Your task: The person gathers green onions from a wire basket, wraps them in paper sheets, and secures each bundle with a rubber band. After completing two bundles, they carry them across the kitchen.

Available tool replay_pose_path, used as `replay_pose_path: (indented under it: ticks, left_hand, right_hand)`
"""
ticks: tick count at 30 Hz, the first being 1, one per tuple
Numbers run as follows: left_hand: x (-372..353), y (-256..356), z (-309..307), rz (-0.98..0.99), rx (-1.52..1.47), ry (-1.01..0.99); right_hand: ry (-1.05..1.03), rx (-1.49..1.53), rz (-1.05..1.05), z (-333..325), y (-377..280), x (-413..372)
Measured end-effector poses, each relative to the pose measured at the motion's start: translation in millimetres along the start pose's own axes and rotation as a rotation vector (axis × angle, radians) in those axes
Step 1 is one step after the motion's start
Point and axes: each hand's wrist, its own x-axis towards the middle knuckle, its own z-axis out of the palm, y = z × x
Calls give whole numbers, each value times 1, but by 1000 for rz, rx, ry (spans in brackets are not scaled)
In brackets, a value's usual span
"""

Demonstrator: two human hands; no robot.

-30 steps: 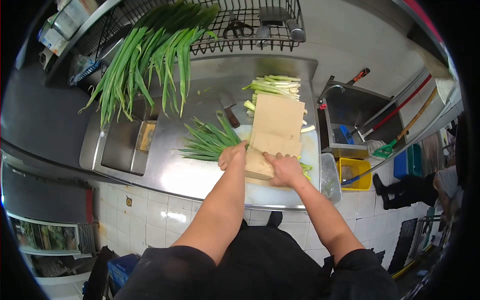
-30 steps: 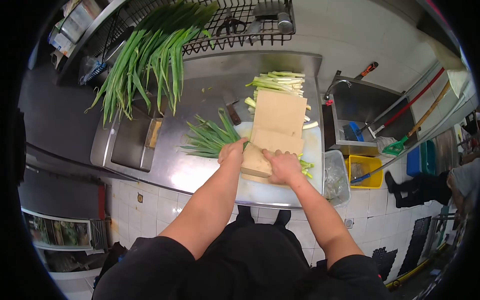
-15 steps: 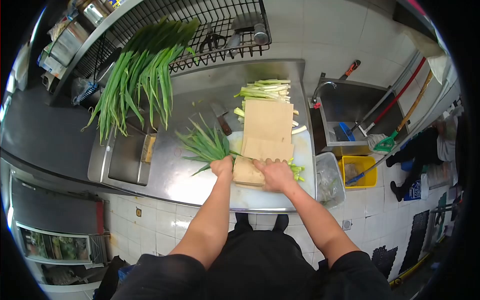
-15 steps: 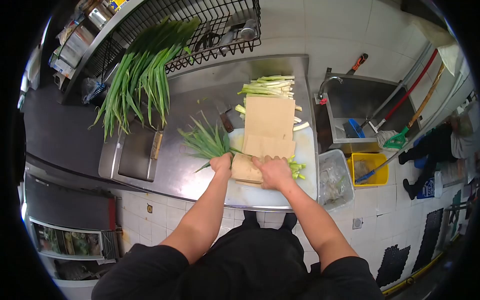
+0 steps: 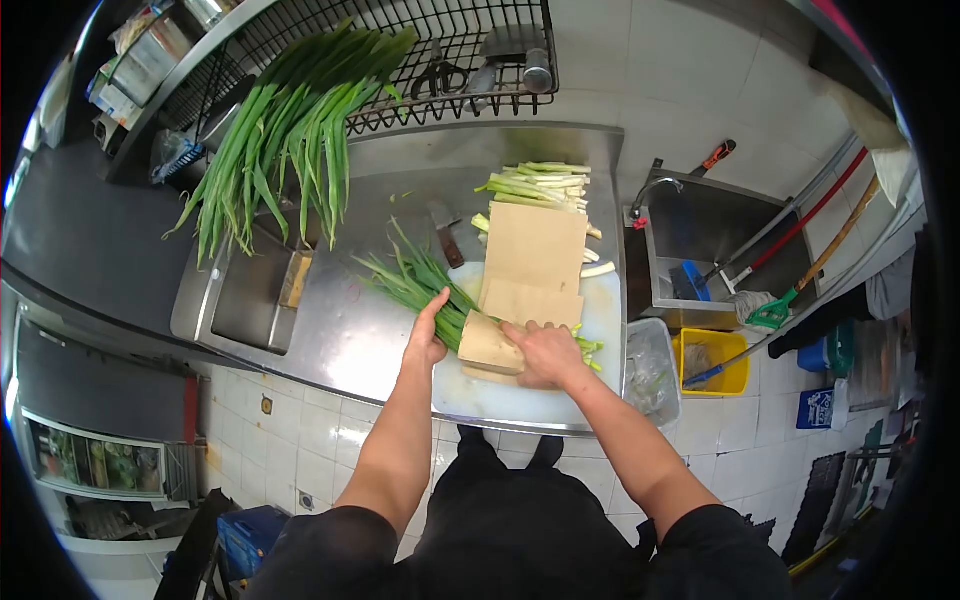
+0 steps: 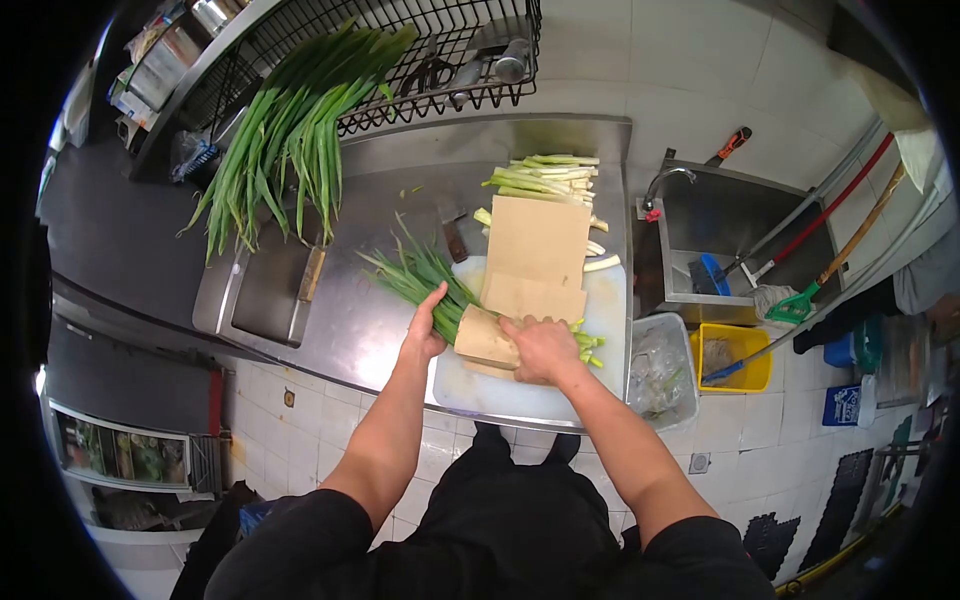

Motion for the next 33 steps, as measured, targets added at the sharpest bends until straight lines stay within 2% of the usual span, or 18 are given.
replay_pose_path:
  ticks: [4, 6, 10, 12, 14, 17, 20, 22, 24, 25, 27, 31, 33]
  left_hand:
    - [3, 3, -1, -39, 55, -32]
    - [2, -2, -5, 49, 12, -126]
    - [12, -2, -23, 11, -14, -268]
    - [21, -2, -34, 34, 96, -337]
    - [28, -11, -44, 14, 82, -374]
    - [36, -18, -52, 24, -116, -463]
    - [38, -18, -48, 80, -130, -536]
    - [45, -19, -48, 27, -117, -546]
    - [59, -24, -54, 25, -186, -674]
    - [54, -18, -42, 15, -187, -676]
    - [45, -12, -19, -45, -272, -856]
    - [61, -23, -40, 8, -214, -789]
    - [50, -30, -40, 18, -304, -585]
  right_hand:
    - [-31, 21, 15, -1, 2, 2]
    - [2, 17, 7, 0, 5, 2]
    - [-6, 24, 22, 2, 9, 3]
    - [17, 13, 34, 0, 6, 0]
    - [29, 32, 47, 2, 7, -1]
    - [41, 45, 50, 2, 6, 0]
    - [26, 26, 72, -3, 4, 1]
    - [-2, 15, 87, -2, 1, 0]
    - [7, 32, 68, -3, 2, 2]
    - [4, 34, 77, -4, 2, 3]
    - [-35, 25, 94, -6, 0, 4]
    - [-42, 45, 126, -7, -4, 4]
    - [2, 3, 138, -4, -8, 2]
